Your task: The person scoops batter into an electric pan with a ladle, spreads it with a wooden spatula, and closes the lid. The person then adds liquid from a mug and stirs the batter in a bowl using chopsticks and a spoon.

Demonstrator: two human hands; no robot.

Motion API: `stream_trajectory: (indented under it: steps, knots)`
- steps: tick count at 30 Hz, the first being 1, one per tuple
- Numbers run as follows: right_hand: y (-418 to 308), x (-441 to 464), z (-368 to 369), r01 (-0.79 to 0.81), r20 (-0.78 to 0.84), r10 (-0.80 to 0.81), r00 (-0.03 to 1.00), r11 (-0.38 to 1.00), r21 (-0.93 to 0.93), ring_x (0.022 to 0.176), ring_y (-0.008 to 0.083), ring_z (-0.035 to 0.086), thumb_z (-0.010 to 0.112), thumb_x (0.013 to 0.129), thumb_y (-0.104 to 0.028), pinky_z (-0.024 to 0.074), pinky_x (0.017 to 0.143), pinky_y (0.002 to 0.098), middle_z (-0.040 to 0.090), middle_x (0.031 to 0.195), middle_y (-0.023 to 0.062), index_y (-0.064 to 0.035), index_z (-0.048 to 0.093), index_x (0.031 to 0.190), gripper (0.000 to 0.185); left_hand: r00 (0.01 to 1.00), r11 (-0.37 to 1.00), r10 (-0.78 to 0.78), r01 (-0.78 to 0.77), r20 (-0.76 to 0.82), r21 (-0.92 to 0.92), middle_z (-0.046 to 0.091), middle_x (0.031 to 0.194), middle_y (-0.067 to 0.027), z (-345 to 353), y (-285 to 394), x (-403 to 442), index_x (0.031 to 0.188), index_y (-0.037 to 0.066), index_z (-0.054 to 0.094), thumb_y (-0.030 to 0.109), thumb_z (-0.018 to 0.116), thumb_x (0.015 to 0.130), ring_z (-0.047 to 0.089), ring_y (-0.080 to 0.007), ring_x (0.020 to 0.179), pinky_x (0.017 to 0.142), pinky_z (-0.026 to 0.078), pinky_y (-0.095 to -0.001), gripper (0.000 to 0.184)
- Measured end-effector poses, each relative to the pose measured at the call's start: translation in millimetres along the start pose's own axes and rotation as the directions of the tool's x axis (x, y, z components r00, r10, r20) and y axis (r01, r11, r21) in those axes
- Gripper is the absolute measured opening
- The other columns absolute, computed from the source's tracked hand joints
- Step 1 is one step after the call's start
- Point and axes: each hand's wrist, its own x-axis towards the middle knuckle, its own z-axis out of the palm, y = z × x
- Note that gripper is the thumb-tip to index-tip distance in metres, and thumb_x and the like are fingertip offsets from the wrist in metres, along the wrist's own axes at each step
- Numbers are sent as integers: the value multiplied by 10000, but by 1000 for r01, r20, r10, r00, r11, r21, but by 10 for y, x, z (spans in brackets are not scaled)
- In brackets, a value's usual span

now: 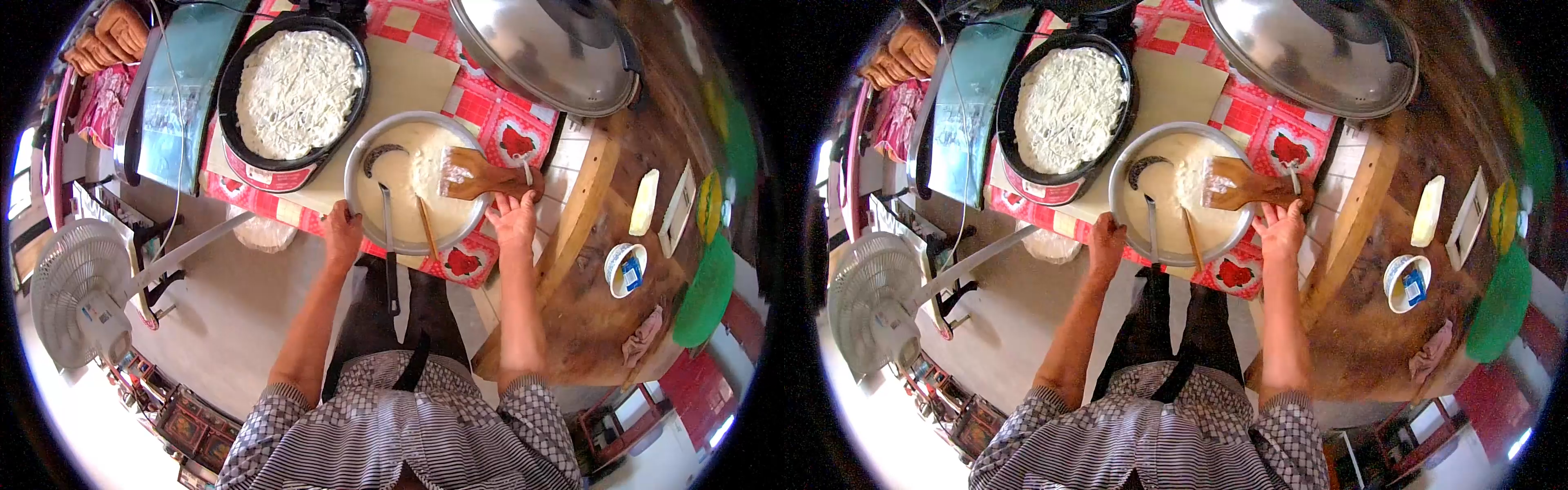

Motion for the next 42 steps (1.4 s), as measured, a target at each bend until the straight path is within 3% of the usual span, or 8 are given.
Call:
stream_trajectory:
  steps: [11, 14, 17, 20, 29, 32, 38, 42]
  knots:
    - [-343, 306, 88, 65, 84, -58, 995, 994, -85, 1214, 277, 344, 434, 829, -541, 220, 974, 575, 317, 1341, 118, -111, 274, 1314, 668, 995, 995, -97, 97, 21, -25, 517, 679, -111, 426, 1, -436, 810, -16, 467, 0, 568, 707, 525, -200, 664, 604, 423, -328, 145]
    - [-418, 420, 93, 65, 111, -53, 992, 992, -105, 1234, 279, 308, 407, 850, -524, 222, 977, 578, 299, 1350, 120, -111, 272, 1315, 636, 993, 970, -118, 109, -30, -216, 505, 729, -92, 596, -45, -563, 836, -13, 448, -22, 541, 731, 522, -187, 677, 597, 462, -319, 141]
    - [-500, 381, 131, 85, 210, -60, 976, 990, -112, 1251, 274, 277, 385, 868, -504, 212, 981, 577, 291, 1359, 110, -121, 269, 1318, 602, 988, 948, -148, 130, -40, -290, 511, 688, -184, 793, -148, -640, 879, -22, 416, -18, 551, 719, 545, -320, 645, 572, 424, -402, 209]
    - [-568, 333, 132, 144, 208, -111, 972, 978, -149, 1248, 275, 288, 390, 870, -497, 203, 983, 577, 308, 1352, 107, -121, 279, 1310, 589, 981, 937, -192, 188, 16, -295, 471, 847, -102, 745, 103, -699, 856, -32, 415, -58, 481, 770, 533, -160, 748, 566, 545, -303, 112]
    - [-621, -218, 215, 317, 80, -307, 948, 924, -215, 949, 206, 484, 500, 837, -463, 439, 743, 337, 496, 1086, 117, -75, 416, 1150, 505, 950, 791, -276, 311, 147, -527, 514, 883, -82, 961, 66, -843, 924, -16, 425, -38, 467, 811, 555, -164, 764, 658, 535, -285, 122]
    - [-608, -348, 186, 391, 108, -377, 920, 903, -177, 855, 204, 518, 538, 834, -406, 476, 704, 315, 525, 1018, 104, -48, 438, 1107, 461, 948, 677, -235, 319, 217, -663, 538, 882, -86, 869, 136, -821, 940, -11, 455, 19, 461, 844, 564, -157, 757, 666, 529, -300, 101]
    - [-507, -750, 230, 592, 194, -562, 804, 789, -164, 864, 199, 566, 531, 868, -210, 490, 782, 322, 566, 978, 108, 33, 515, 1014, 284, 709, 472, -294, 691, 641, -547, 586, 862, -117, 366, 420, -1015, 970, 2, 511, 251, 477, 889, 598, -200, 784, 686, 513, -319, 264]
    - [-268, -1109, 194, 785, 492, -612, 619, 454, -422, 958, 193, 557, 540, 863, -211, 454, 823, 309, 568, 1084, 108, 18, 543, 1102, 331, 629, 401, -112, 737, 769, -544, 571, 930, -154, 15, 1182, -971, 1066, -23, 467, 361, 437, 893, 596, -259, 844, 729, 505, -365, 423]
